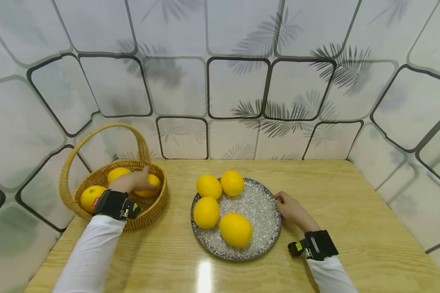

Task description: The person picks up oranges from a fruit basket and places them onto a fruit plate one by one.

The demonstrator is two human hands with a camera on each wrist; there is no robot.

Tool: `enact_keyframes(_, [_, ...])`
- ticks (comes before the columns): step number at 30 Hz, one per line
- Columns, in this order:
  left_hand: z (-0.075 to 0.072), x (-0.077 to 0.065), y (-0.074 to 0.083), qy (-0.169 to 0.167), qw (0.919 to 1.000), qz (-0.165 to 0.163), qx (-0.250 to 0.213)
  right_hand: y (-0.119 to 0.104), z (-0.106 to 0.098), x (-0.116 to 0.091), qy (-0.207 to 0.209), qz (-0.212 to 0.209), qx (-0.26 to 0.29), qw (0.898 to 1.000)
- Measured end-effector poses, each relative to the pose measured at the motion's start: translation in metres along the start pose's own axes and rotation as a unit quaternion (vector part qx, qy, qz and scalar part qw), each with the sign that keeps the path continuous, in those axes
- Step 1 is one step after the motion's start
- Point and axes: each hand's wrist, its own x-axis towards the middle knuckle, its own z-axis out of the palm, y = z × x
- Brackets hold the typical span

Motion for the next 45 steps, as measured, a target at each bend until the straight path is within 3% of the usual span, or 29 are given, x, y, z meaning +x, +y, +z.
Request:
enact_keyframes(5, [0.003,-0.003,0.004,-0.023,0.9995,0.000,-0.019,0.001,0.003,-0.001,-0.004,0.006,0.006,1.000])
enact_keyframes(14, [0.005,-0.002,0.007,-0.035,0.9991,-0.001,-0.022,0.004,0.005,0.000,0.003,-0.007,0.000,1.000])
enact_keyframes(25, [0.005,0.002,0.003,0.014,0.9999,0.008,0.000,0.002,0.001,0.001,0.004,-0.011,-0.004,1.000])
enact_keyframes(33, [0.004,0.001,-0.002,0.014,0.9999,0.002,0.007,0.001,0.001,0.005,0.001,-0.012,-0.010,1.000])
enact_keyframes(38, [0.003,-0.001,0.003,0.038,0.9991,0.019,0.009,0.002,0.001,0.006,0.005,-0.008,-0.013,1.000])
enact_keyframes(45, [-0.005,-0.014,0.016,0.065,0.9965,0.005,0.052,0.001,0.001,0.004,0.008,-0.011,-0.013,1.000])
